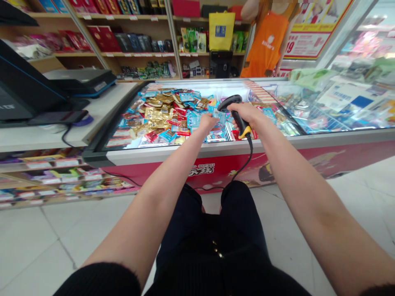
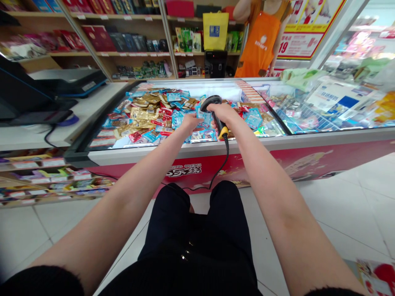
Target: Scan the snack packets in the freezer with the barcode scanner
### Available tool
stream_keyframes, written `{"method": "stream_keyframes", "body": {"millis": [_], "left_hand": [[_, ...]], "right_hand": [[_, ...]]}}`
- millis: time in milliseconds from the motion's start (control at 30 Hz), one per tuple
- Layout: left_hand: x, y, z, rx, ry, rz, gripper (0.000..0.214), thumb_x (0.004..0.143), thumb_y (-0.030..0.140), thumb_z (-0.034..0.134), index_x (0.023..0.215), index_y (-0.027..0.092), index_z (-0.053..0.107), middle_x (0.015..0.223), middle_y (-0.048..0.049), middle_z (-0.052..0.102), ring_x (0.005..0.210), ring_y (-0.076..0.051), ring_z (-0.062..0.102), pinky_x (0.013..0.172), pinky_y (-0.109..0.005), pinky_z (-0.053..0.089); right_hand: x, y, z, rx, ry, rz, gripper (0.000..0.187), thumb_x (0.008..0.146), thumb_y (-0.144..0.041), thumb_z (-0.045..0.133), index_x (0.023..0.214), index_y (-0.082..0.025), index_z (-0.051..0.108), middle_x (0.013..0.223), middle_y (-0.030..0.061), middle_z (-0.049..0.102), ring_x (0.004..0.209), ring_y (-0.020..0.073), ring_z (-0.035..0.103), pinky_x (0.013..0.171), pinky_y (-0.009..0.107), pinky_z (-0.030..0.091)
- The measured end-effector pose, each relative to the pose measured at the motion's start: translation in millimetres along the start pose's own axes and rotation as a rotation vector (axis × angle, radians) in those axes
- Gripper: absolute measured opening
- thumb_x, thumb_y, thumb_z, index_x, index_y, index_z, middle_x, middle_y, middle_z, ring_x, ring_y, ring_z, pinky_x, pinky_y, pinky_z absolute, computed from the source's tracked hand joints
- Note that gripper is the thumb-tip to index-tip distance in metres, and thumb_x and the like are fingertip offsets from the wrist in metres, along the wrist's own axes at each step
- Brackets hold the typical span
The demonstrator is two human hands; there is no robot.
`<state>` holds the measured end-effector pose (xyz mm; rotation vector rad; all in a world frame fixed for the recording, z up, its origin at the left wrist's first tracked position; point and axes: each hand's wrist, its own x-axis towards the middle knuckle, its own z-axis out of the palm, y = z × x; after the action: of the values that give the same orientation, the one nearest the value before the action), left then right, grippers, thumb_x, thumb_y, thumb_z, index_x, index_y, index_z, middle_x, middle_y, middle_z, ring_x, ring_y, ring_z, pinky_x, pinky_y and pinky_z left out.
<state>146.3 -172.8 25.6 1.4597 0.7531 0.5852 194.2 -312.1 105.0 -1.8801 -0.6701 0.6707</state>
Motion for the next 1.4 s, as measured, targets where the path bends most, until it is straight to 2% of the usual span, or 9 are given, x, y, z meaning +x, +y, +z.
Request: {"method": "stream_keyframes", "body": {"millis": [100,233,467,700,933,1233,1400], "left_hand": [[1.1,-0.4,8.9,0.018,-0.016,-0.004,0.013,0.072,0.004,0.063,0.066,0.014,0.055,0.067,0.0001,0.056,0.07,-0.014,0.059,0.071,-0.041,0.061],[3.9,-3.6,19.6,0.032,-0.02,-0.009,0.013,0.07,0.005,0.065,0.067,0.015,0.055,0.068,-0.0008,0.057,0.069,-0.015,0.06,0.069,-0.039,0.06],[4.1,-5.7,31.1,0.058,-0.021,0.012,0.02,0.071,0.007,0.065,0.062,0.016,0.05,0.058,0.0028,0.045,0.063,-0.012,0.055,0.07,-0.038,0.06],[3.3,-6.8,34.7,0.137,-0.013,0.071,0.015,0.072,0.007,0.062,0.065,0.015,0.052,0.065,0.0015,0.049,0.062,-0.012,0.053,0.061,-0.034,0.058],[8.1,-9.0,36.3,0.31,0.051,0.18,0.009,0.074,0.02,0.065,0.075,0.016,0.057,0.067,0.0018,0.049,0.065,-0.012,0.054,0.06,-0.026,0.054],[12.9,-8.6,39.4,0.314,0.027,0.182,0.018,0.074,0.02,0.064,0.092,0.015,0.064,0.069,0.0009,0.052,0.062,-0.011,0.052,0.053,-0.022,0.049],[10.1,-7.8,39.0,0.325,0.023,0.18,0.016,0.074,0.02,0.064,0.089,0.015,0.064,0.07,0.0006,0.053,0.062,-0.011,0.052,0.055,-0.022,0.05]], "right_hand": [[-2.3,2.5,-6.4,0.045,0.04,0.021,0.017,0.085,-0.032,0.056,0.089,-0.015,0.058,0.056,0.0053,0.054,0.047,0.0161,0.052,0.043,0.028,0.047],[-1.1,6.4,-13.7,0.067,0.033,0.043,0.017,0.084,-0.034,0.057,0.085,-0.016,0.057,0.055,0.005,0.054,0.046,0.0159,0.052,0.043,0.028,0.046],[-5.8,8.8,-21.9,0.071,0.036,0.062,0.016,0.085,-0.032,0.055,0.083,-0.016,0.057,0.054,0.0056,0.053,0.045,0.0158,0.051,0.043,0.028,0.045],[-5.3,14.9,-27.5,0.082,0.081,0.044,0.016,0.083,-0.032,0.056,0.079,-0.016,0.056,0.051,0.0042,0.055,0.042,0.0162,0.051,0.04,0.028,0.044],[-7.2,20.8,-35.3,0.151,0.098,0.062,0.017,0.081,-0.032,0.058,0.075,-0.016,0.055,0.048,0.0023,0.053,0.038,0.0153,0.049,0.039,0.028,0.042],[-18.3,21.0,-37.9,0.196,0.104,0.047,0.016,0.081,-0.032,0.058,0.076,-0.017,0.055,0.046,0.0021,0.052,0.038,0.0157,0.05,0.038,0.026,0.041],[-22.1,18.5,-35.3,0.174,0.106,0.046,0.016,0.082,-0.031,0.058,0.075,-0.017,0.054,0.046,0.0021,0.052,0.038,0.0167,0.05,0.038,0.028,0.041]]}}
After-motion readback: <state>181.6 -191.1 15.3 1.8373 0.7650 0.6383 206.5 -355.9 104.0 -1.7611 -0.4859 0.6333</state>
